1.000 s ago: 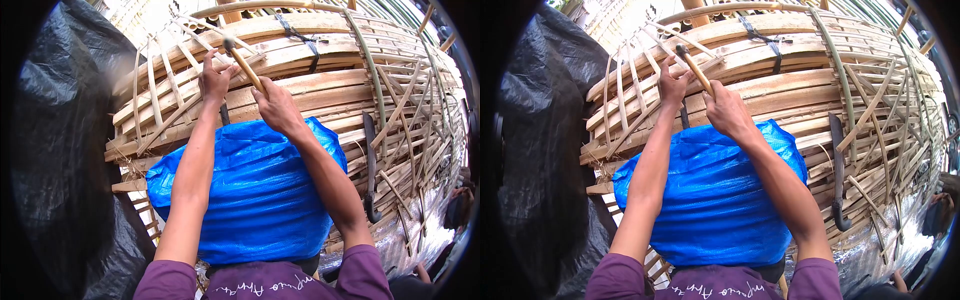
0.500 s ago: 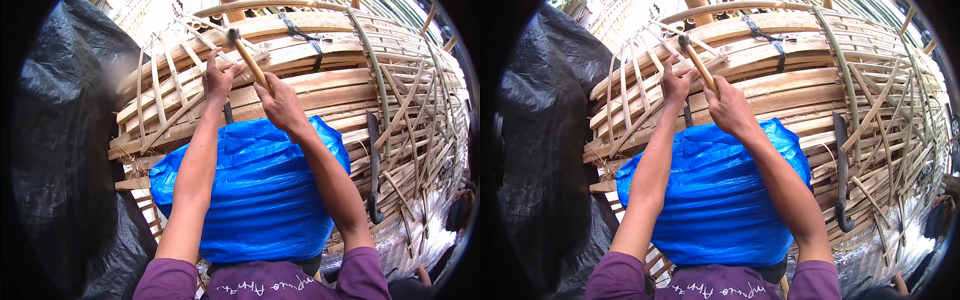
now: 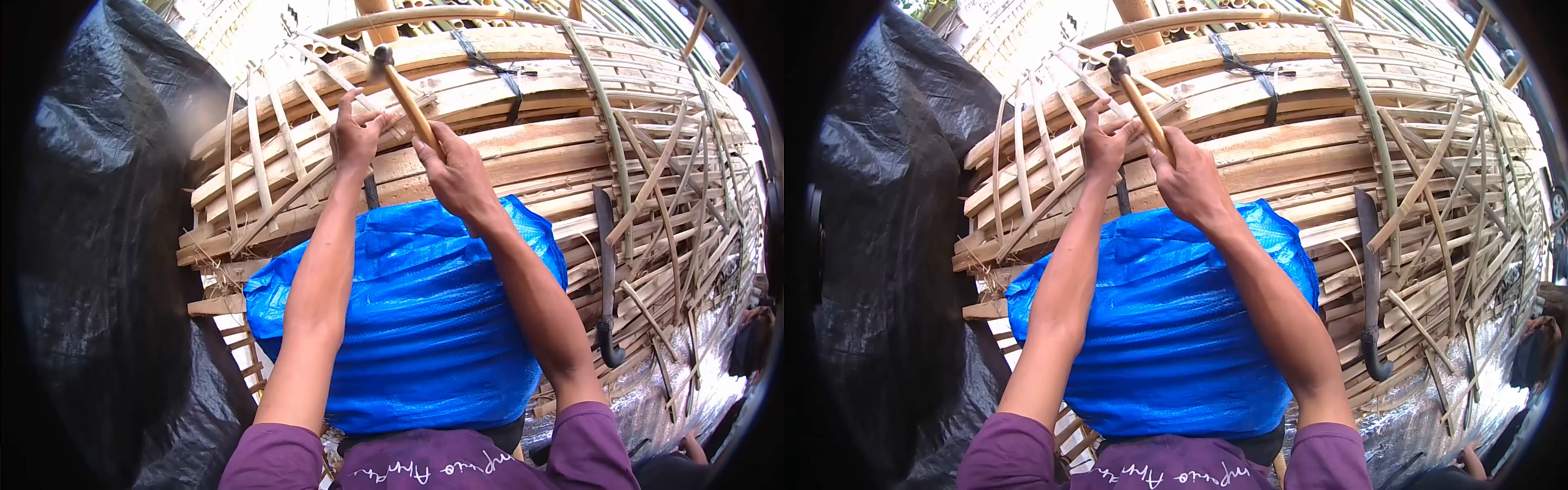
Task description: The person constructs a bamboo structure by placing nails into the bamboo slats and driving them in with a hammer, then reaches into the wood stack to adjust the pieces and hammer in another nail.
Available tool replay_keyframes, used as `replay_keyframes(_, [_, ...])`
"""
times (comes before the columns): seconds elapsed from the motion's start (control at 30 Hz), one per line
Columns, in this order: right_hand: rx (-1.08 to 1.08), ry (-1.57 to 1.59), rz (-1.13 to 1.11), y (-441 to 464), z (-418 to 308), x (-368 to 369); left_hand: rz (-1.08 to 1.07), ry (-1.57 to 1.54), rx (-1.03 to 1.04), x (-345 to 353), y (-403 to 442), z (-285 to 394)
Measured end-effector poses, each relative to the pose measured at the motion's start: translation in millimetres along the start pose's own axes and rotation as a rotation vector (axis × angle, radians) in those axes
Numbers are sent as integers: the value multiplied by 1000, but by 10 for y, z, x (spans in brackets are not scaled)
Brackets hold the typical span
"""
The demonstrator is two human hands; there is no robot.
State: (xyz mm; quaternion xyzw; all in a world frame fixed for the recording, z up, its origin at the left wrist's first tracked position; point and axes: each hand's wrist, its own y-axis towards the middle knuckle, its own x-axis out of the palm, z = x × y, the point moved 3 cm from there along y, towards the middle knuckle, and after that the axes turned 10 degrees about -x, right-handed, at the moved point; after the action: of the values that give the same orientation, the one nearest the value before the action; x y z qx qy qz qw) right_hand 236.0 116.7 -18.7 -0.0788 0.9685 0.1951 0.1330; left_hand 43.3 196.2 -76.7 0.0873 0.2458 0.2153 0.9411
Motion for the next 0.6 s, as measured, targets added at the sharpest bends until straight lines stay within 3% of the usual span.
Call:
replay_keyframes(0.07, [-38,17,44,-9,4,-30,-1,58,-11,-41,-19,25])
replay_keyframes(0.2, [86,-75,-15,-63,197,-80,-30,151,3,-41,16,-30])
replay_keyframes(0.27, [34,-99,-7,-86,287,-72,6,181,219,-15,61,-126])
replay_keyframes(0.5, [74,-99,-50,-90,220,-39,-112,258,-29,-72,61,17])
replay_keyframes(0.6, [41,-101,-40,-89,249,-41,-111,154,8,-63,93,1])
